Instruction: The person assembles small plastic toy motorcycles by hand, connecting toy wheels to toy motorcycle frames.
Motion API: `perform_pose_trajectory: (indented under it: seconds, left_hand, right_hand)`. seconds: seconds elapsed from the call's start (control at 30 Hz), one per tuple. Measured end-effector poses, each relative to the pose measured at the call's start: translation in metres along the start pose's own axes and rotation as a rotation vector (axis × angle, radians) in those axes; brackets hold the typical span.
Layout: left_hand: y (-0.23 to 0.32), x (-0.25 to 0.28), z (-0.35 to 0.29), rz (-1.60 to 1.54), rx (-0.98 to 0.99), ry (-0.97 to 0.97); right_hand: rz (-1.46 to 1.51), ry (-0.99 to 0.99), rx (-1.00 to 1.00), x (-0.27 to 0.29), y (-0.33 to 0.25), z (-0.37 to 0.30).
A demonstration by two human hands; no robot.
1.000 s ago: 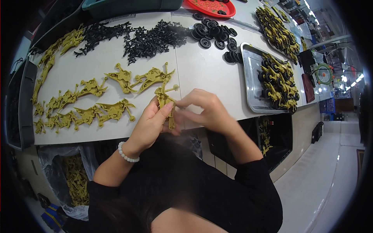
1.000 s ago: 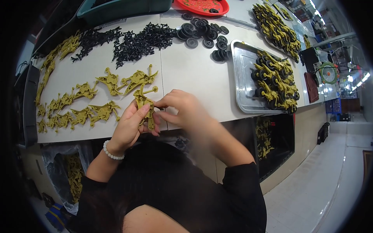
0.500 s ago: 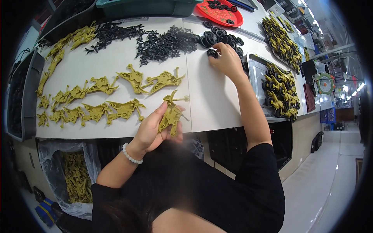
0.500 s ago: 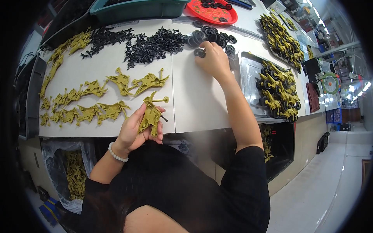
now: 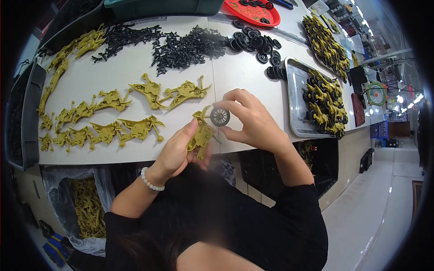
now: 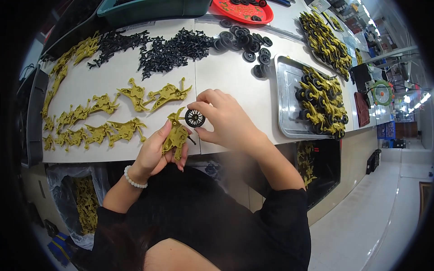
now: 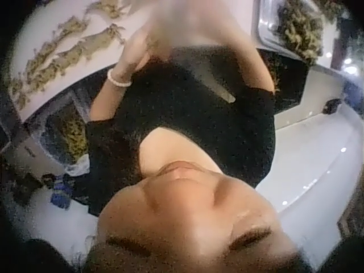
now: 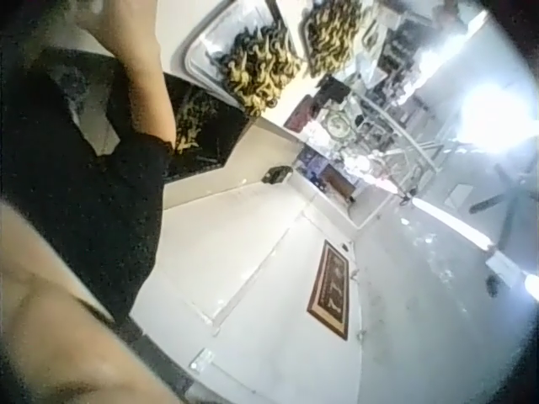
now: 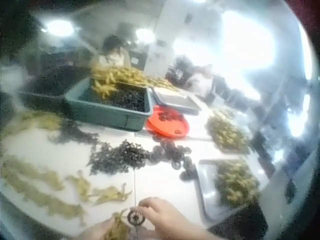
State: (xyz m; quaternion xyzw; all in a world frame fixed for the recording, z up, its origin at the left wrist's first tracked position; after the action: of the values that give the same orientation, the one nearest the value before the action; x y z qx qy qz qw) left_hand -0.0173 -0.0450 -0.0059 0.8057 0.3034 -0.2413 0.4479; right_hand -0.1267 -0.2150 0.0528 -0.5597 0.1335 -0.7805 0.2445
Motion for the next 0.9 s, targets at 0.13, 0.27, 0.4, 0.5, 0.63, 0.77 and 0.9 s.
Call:
perform_pose_trajectory:
  seconds: [0.13,0.27,0.4,0.5,0.63,0.77,0.9]
  left_hand:
    - [-0.001,0.001,-0.001,-0.020,0.015,0.028]
    - [-0.002,0.002,-0.001,-0.020,-0.013,0.021]
    - [-0.002,-0.003,0.003,-0.081,0.058,0.010]
    - [-0.006,0.000,0.004,-0.169,0.045,-0.004]
    - [-0.005,0.010,0.004,-0.256,0.020,-0.128]
    - [0.001,0.014,0.008,-0.269,0.032,-0.133]
    - [0.001,0.014,0.013,-0.254,0.100,-0.089]
  right_hand:
    - [0.046,-0.041,0.029,0.000,0.007,0.003]
    - [0.023,0.074,-0.144,0.023,0.070,0.017]
    - [-0.388,0.182,-0.165,0.044,0.146,0.035]
    - [-0.324,0.107,-0.224,0.040,0.174,0.051]
    - [-0.115,-0.033,-0.348,0.049,0.173,0.058]
    - [-0.283,0.054,-0.199,0.050,0.162,0.044]
    - [-0.224,0.082,-0.382,0.048,0.145,0.020]
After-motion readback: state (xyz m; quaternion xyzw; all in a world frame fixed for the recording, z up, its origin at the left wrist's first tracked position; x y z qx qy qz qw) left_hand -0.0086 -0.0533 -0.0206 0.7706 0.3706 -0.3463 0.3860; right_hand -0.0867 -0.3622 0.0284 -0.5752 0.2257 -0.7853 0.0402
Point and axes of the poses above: each hand's wrist, its own z-axis towards the middle knuckle, its own x-axis out of the back of the hand, y = z × x, the point moved 1 cm from there along z, towards the middle knuckle, and after that the axes turned 13 degrees about x, right-handed, at the moved point
